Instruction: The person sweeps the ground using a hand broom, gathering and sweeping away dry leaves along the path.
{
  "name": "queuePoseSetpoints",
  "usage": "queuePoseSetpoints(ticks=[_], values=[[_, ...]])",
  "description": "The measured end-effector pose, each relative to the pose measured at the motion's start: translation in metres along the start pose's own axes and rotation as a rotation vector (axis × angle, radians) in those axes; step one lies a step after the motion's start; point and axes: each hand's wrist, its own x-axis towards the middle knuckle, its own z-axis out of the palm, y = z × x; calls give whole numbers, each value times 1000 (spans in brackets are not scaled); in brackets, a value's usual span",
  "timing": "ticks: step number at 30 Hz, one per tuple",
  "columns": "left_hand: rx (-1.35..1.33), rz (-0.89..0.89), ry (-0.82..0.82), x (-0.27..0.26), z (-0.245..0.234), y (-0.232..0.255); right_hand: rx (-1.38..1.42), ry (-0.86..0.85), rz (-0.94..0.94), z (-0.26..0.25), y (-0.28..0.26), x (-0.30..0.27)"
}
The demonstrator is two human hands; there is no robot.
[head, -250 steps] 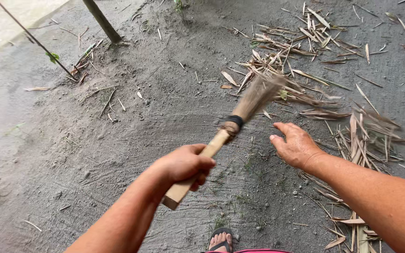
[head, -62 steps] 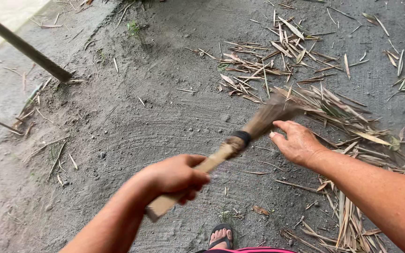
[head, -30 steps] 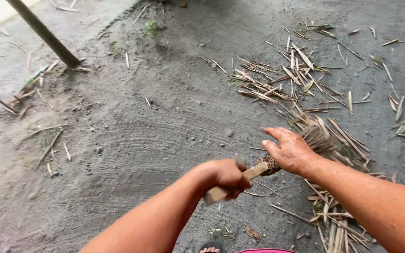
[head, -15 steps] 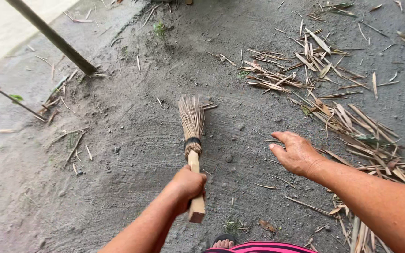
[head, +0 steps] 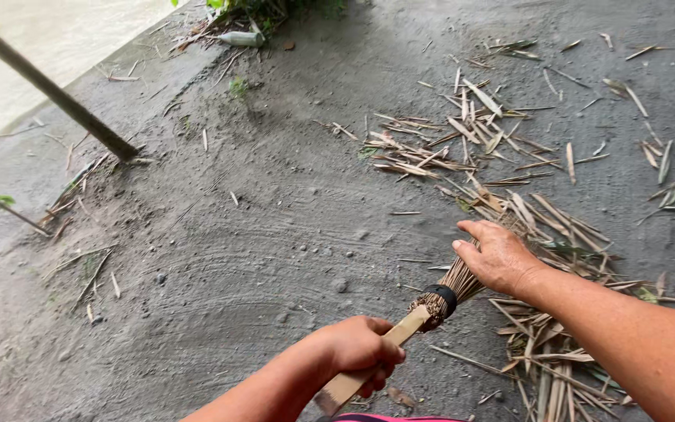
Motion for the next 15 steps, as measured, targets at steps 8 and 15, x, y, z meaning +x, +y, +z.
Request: queuePoseSetpoints(ticks=[8,15], values=[[-68,33,211,-35,-42,41,-14,23,64,-23,37,-16],[-98,37,552,30,-123,56,36,-3,159,-7,40,-13]])
